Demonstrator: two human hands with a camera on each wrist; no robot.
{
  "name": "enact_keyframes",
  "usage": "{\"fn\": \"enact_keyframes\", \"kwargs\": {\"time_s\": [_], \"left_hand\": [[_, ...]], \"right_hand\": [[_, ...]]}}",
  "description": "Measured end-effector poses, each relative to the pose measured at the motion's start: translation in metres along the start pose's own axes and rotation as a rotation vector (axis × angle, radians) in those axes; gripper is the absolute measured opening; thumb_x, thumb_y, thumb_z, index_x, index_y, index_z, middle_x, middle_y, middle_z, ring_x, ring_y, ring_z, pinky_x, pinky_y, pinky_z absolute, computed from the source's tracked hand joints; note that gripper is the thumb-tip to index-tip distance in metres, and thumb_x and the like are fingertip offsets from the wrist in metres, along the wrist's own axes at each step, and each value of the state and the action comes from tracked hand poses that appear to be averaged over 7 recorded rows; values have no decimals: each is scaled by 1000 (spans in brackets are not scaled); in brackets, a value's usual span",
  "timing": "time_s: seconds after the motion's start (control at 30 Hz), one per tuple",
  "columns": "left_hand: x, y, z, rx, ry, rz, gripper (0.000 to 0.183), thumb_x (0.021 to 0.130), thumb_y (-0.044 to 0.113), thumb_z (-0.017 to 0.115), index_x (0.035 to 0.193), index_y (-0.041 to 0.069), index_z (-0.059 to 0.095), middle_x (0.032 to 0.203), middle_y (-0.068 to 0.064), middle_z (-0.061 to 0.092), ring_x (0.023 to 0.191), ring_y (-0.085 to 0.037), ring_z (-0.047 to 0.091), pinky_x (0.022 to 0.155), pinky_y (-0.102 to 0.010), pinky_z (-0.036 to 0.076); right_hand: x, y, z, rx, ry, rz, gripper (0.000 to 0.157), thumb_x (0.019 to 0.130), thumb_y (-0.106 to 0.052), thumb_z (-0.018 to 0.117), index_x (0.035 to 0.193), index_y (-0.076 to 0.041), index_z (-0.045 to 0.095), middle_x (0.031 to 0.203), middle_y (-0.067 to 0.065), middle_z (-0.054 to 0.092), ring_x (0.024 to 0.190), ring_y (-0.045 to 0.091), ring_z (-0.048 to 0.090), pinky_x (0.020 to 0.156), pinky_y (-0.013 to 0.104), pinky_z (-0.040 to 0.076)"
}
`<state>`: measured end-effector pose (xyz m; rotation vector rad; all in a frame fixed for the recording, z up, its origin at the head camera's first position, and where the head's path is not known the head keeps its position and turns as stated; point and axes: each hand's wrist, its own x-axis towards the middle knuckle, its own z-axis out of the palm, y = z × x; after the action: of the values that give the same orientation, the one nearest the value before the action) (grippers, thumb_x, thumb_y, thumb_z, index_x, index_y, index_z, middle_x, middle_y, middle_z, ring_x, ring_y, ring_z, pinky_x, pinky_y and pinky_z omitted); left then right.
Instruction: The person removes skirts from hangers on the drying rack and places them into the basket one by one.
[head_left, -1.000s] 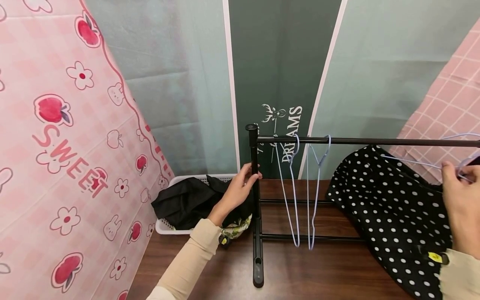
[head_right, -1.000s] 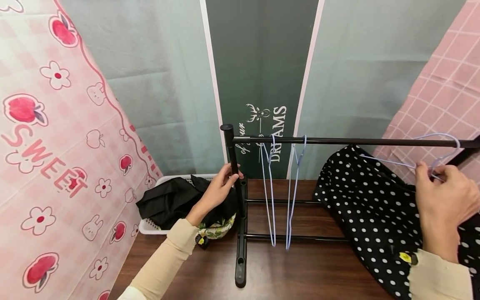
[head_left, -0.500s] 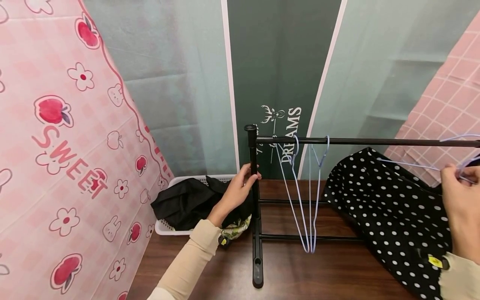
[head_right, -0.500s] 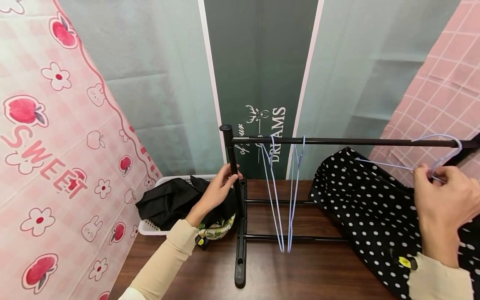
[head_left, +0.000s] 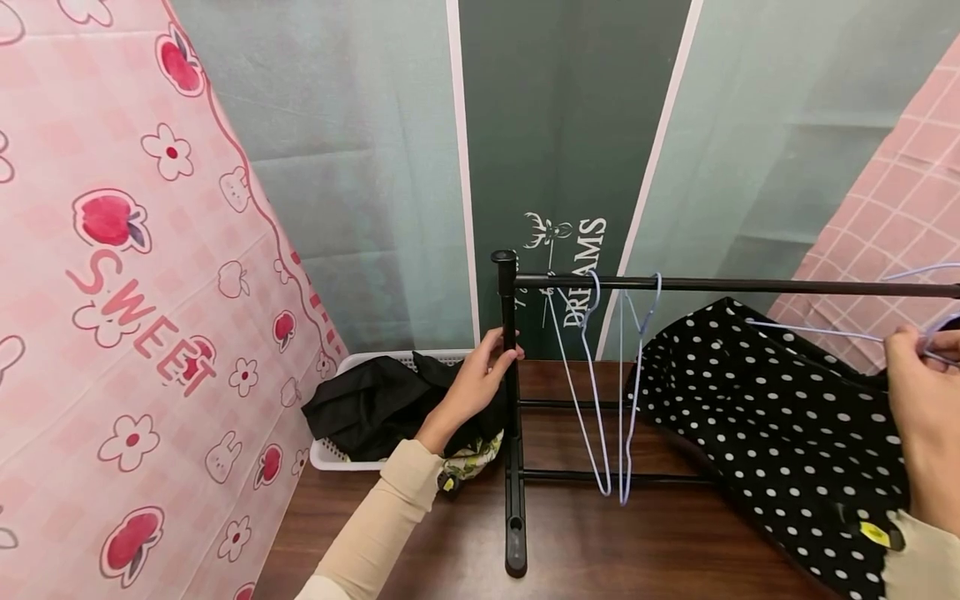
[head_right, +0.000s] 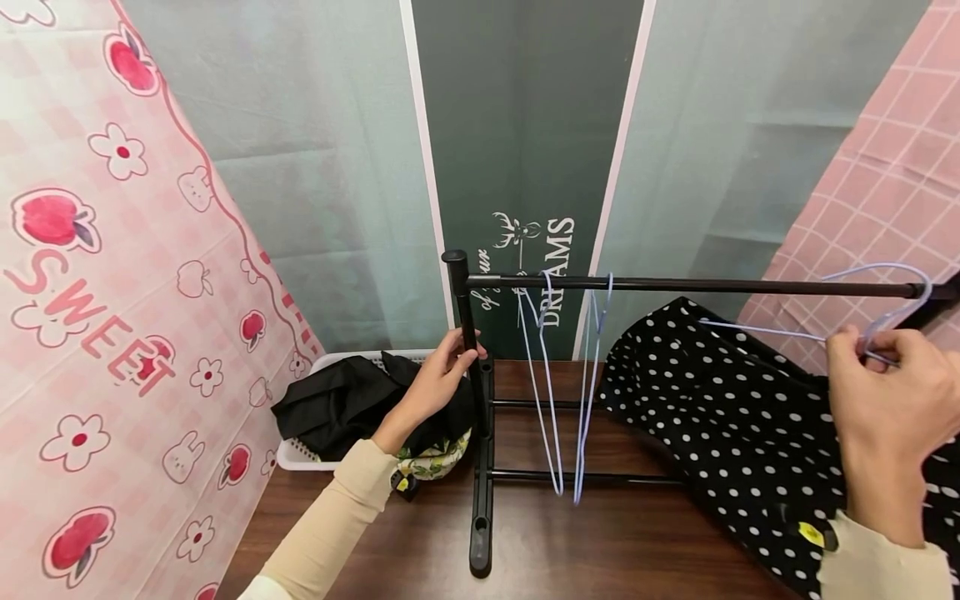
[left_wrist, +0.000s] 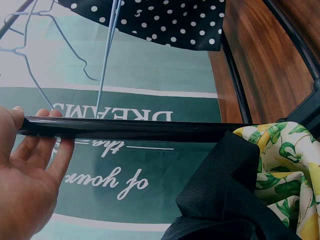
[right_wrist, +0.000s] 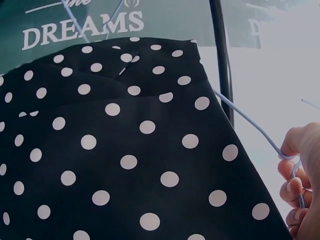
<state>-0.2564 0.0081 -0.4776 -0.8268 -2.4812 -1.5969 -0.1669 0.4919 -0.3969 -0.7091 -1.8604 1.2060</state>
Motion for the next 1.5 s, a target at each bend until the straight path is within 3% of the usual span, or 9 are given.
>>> {"fn": "enact_keyframes", "kwargs": {"time_s": [0.13, 0.37, 0.6, 1.0, 1.33, 1.5], "left_hand": [[0, 0, 0, -2, -10, -8, 39, 115, 23, 49, 152, 12, 49, 127, -13, 70, 123, -33, 68, 103, -48, 56], [-1, 1, -1, -4, -11, -10, 39, 115, 24, 48, 152, 12, 49, 127, -12, 70, 123, -27, 68, 105, -47, 55], [-3, 1, -1, -14, -4, -6, 38, 114, 23, 50, 151, 13, 50, 127, -12, 70, 122, -27, 68, 105, -49, 55], [-3, 0, -1, -17, -4, 7, 39, 114, 21, 50, 152, 12, 49, 127, -13, 70, 123, -28, 68, 105, -50, 55], [-1, 3, -2, -22, -5, -2, 40, 115, 22, 49, 153, 12, 49, 127, -13, 70, 123, -27, 68, 106, -48, 55], [1, 3, -2, -22, 2, 0, 40, 115, 22, 49, 153, 12, 49, 127, -13, 70, 123, -28, 68, 105, -48, 55]], "right_hand": [[-8, -9, -2, -3, 4, -13, 22, 95, -30, 59, 79, -40, 48, 68, -27, 44, 62, -8, 37, 55, 8, 26], [-26, -28, -6, -40, 33, -56, 27, 95, -33, 58, 75, -41, 44, 65, -26, 38, 66, -7, 34, 62, 10, 25], [-30, -27, -8, -40, 37, -143, 29, 96, -34, 60, 72, -44, 46, 66, -27, 39, 66, -8, 35, 61, 11, 26], [-44, -39, -8, -17, 31, -193, 33, 96, -29, 61, 71, -43, 45, 65, -26, 37, 66, -8, 34, 60, 11, 24], [-49, -41, -7, -56, 29, -358, 38, 98, -25, 60, 74, -47, 41, 69, -31, 35, 67, -10, 32, 61, 11, 23], [-55, -52, -6, -44, 7, -374, 40, 97, -18, 60, 75, -45, 40, 70, -31, 36, 67, -11, 32, 62, 9, 23]]}}
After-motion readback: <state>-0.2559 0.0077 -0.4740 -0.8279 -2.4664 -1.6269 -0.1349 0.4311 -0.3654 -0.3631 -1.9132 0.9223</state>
